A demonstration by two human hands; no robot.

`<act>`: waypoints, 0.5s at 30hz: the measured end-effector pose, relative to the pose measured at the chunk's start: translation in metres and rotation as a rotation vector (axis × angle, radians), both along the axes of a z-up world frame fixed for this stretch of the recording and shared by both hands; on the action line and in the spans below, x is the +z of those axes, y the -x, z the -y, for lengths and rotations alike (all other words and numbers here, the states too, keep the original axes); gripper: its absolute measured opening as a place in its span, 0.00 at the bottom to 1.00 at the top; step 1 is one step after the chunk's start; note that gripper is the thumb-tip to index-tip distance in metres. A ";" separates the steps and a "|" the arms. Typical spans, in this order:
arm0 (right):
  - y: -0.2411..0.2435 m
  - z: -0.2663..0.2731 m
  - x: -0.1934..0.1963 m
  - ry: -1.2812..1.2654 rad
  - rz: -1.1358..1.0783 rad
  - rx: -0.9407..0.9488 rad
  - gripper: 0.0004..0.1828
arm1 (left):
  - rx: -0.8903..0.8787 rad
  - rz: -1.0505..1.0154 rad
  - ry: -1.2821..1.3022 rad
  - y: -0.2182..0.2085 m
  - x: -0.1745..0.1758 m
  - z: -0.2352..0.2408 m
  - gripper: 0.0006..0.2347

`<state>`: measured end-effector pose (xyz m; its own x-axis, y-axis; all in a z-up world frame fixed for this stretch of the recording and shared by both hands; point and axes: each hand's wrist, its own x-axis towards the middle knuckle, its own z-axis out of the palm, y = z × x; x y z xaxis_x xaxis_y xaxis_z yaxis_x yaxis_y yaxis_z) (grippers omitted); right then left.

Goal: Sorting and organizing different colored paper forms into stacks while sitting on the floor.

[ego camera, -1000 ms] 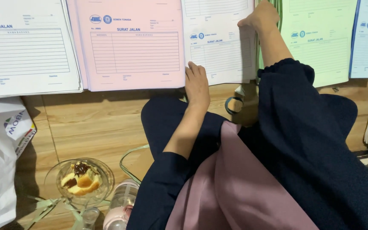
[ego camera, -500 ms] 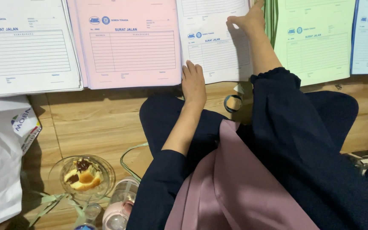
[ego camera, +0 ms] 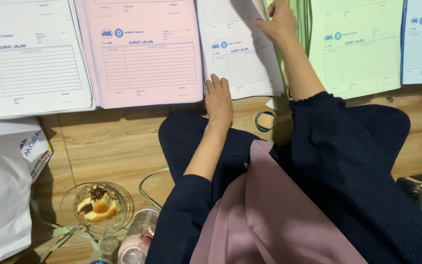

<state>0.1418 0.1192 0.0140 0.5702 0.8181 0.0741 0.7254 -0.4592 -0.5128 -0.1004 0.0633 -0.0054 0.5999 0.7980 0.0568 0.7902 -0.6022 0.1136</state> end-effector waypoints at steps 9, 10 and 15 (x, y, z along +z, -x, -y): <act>-0.024 0.028 -0.048 0.167 -0.212 -0.397 0.27 | -0.067 0.025 0.118 0.004 -0.011 0.003 0.26; -0.023 0.029 -0.047 0.164 -0.214 -0.395 0.27 | -0.065 0.024 0.115 0.005 -0.008 0.004 0.26; -0.040 0.031 -0.055 0.218 -0.114 -0.307 0.27 | -0.057 0.033 0.071 0.003 -0.006 0.006 0.24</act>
